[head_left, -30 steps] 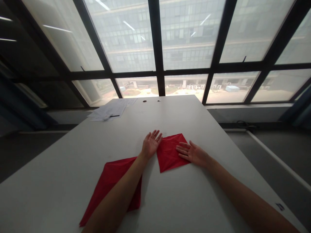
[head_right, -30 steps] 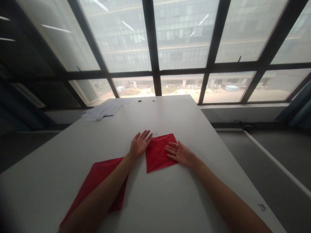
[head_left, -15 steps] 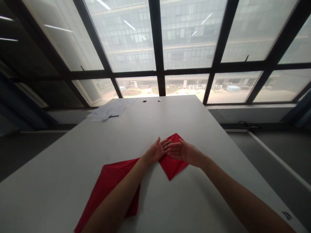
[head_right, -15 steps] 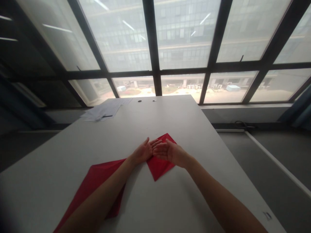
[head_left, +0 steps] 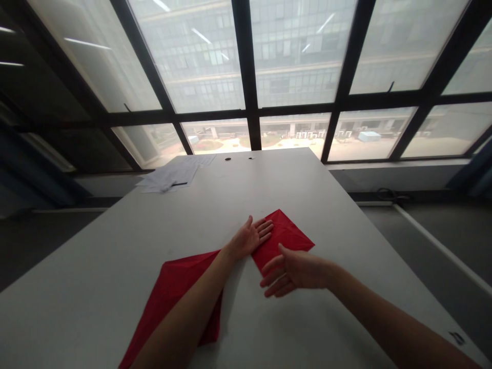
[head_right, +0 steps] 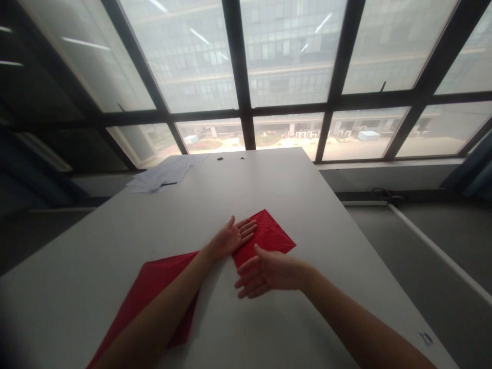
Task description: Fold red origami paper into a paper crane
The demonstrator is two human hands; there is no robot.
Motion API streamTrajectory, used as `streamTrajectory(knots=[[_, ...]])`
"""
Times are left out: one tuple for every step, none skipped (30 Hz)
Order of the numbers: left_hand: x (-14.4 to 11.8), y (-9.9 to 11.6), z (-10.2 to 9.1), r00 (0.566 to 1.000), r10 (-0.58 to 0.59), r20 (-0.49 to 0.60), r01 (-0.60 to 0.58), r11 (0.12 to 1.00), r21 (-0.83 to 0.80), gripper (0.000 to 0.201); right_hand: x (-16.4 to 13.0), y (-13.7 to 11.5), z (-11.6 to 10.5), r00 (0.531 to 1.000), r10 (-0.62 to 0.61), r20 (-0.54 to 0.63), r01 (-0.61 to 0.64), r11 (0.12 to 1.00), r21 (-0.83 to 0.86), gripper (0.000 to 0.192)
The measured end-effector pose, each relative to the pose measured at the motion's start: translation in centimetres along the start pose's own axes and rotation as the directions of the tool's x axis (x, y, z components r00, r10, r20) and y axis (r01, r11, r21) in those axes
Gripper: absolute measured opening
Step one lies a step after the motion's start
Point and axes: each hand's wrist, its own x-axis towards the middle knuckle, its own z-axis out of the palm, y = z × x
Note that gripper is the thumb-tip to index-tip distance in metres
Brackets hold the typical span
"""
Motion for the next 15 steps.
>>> streamTrajectory(knots=[[0.0, 0.0, -0.1, 1.000, 0.003, 0.005, -0.003, 1.000, 0.000, 0.063, 0.1, -1.1, -0.8, 0.995, -0.096, -0.027, 0.096, 0.995, 0.009, 0.066], [0.1, -0.1, -0.3, 1.000, 0.004, 0.011, -0.004, 1.000, -0.003, 0.062, 0.2, -2.2, -1.8, 0.976, -0.202, -0.084, 0.206, 0.978, 0.036, 0.060], [0.1, -0.1, -0.4, 1.000, 0.001, 0.017, -0.001, 1.000, -0.007, 0.062, 0.3, -3.5, -3.0, 0.946, -0.273, -0.174, 0.287, 0.956, 0.065, 0.055], [0.2, 0.0, -0.6, 1.000, 0.000, 0.026, 0.000, 1.000, -0.010, 0.061, 0.5, -4.6, -4.4, 0.904, -0.307, -0.297, 0.346, 0.934, 0.091, 0.051], [0.2, 0.0, -0.6, 1.000, 0.000, 0.031, 0.001, 1.000, -0.010, 0.059, 0.6, -5.7, -5.7, 0.847, -0.326, -0.420, 0.410, 0.903, 0.126, 0.049], [0.2, 0.0, -0.7, 0.999, 0.001, 0.035, 0.000, 1.000, -0.008, 0.058, 0.6, -6.7, -6.9, 0.776, -0.361, -0.517, 0.499, 0.853, 0.153, 0.047], [0.2, 0.1, -0.7, 0.999, 0.002, 0.038, -0.002, 1.000, -0.005, 0.057, 0.6, -7.6, -7.8, 0.677, -0.433, -0.595, 0.617, 0.775, 0.138, 0.046], [0.2, 0.1, -0.7, 0.999, 0.002, 0.040, -0.002, 1.000, 0.000, 0.055, 0.7, -8.2, -8.5, 0.605, -0.480, -0.635, 0.683, 0.723, 0.105, 0.043], [0.2, 0.2, -0.7, 0.999, 0.000, 0.043, 0.000, 1.000, 0.005, 0.054, 0.9, -8.7, -8.9, 0.569, -0.507, -0.647, 0.717, 0.692, 0.088, 0.042], [0.2, 0.2, -0.6, 0.999, -0.004, 0.049, 0.003, 1.000, 0.008, 0.054, 1.2, -9.0, -9.0, 0.556, -0.536, -0.635, 0.736, 0.673, 0.077, 0.043], [0.1, 0.2, -0.6, 0.998, -0.010, 0.059, 0.010, 1.000, 0.010, 0.053, 1.7, -9.2, -8.9, 0.576, -0.559, -0.596, 0.734, 0.674, 0.077, 0.045], [0.1, 0.2, -0.6, 0.997, -0.022, 0.071, 0.021, 1.000, 0.011, 0.052, 2.3, -9.3, -8.6, 0.625, -0.571, -0.532, 0.711, 0.697, 0.087, 0.048], [0.1, 0.2, -0.7, 0.996, -0.036, 0.080, 0.035, 0.999, 0.013, 0.051, 3.0, -9.3, -8.3, 0.682, -0.554, -0.478, 0.668, 0.738, 0.098, 0.049], [0.1, 0.2, -0.7, 0.995, -0.050, 0.087, 0.049, 0.999, 0.015, 0.048, 3.7, -9.3, -8.1, 0.727, -0.513, -0.457, 0.617, 0.779, 0.108, 0.049], [0.0, 0.2, -0.7, 0.994, -0.061, 0.089, 0.059, 0.998, 0.020, 0.045, 4.3, -9.4, -8.1, 0.756, -0.464, -0.462, 0.571, 0.812, 0.120, 0.047]])
